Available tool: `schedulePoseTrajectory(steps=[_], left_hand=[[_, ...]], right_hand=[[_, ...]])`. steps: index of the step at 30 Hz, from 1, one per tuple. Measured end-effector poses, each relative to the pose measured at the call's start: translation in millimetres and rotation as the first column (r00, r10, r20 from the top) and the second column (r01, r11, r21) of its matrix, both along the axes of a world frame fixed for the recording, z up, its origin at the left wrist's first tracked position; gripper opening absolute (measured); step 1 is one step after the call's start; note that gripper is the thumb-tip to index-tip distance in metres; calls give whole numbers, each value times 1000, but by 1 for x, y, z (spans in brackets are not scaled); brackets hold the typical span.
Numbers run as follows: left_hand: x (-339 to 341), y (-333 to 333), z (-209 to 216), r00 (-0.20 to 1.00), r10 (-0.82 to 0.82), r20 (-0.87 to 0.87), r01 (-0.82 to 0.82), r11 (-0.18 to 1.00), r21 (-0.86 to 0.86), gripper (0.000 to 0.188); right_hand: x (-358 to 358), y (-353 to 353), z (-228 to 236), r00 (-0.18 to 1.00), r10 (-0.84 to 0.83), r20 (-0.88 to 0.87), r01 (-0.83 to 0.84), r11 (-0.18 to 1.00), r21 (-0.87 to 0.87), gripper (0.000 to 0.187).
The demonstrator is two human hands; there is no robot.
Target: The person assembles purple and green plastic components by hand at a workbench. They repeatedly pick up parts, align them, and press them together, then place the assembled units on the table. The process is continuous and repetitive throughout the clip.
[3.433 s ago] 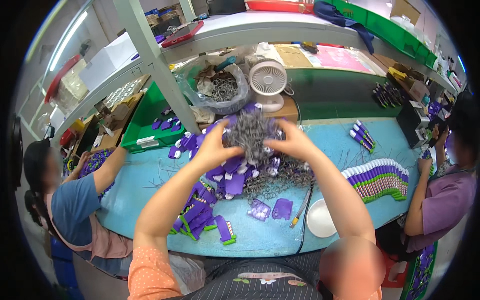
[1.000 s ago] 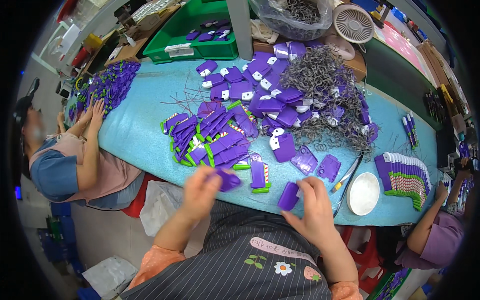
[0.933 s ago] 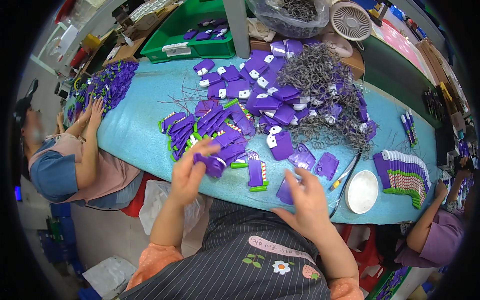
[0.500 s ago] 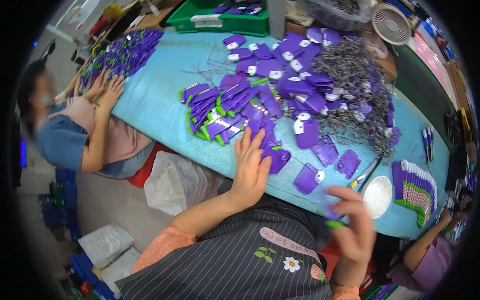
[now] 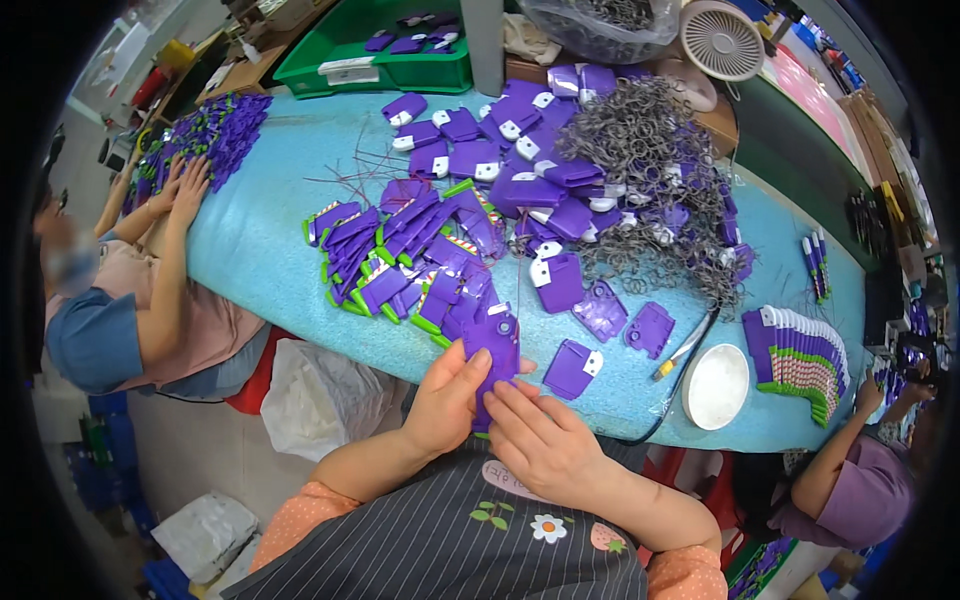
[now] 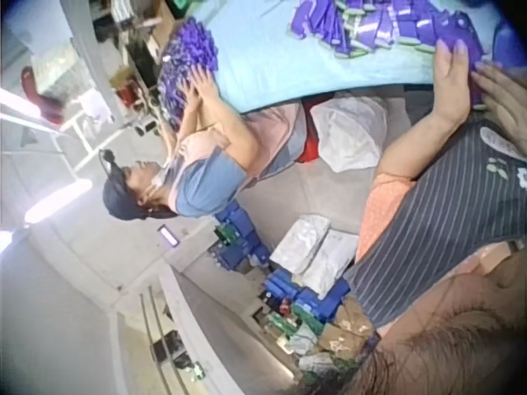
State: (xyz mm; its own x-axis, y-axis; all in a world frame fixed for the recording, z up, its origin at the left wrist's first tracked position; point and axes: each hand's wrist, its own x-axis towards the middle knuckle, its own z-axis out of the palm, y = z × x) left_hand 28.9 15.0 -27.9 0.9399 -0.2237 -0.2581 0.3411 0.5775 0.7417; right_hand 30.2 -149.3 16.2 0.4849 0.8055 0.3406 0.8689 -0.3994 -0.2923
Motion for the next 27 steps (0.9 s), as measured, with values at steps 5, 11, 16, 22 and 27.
schedulePoseTrajectory(steps=[5,11,16,22,27], left_hand=[[-24,13,11,987,-117,-109,126,989,81,34],[-33,-16,10,915,-384,-122,392,918,50,33],[-34,-17,15,919,-330,-213,344,938,30,33],[-25,-13,25,964,-262,-43,262,965,-12,31],[-24,-9,23,989,-148,13,147,987,70,31]], right_hand=[[11,-38,-8,660,-188,-728,583,738,338,25],[39,-18,4,371,183,-911,810,416,413,34],[22,-17,25,666,-244,-705,679,590,436,22],[5,-21,1,695,-404,-594,706,538,460,17],[10,-15,-1,783,-483,-391,615,692,377,6]])
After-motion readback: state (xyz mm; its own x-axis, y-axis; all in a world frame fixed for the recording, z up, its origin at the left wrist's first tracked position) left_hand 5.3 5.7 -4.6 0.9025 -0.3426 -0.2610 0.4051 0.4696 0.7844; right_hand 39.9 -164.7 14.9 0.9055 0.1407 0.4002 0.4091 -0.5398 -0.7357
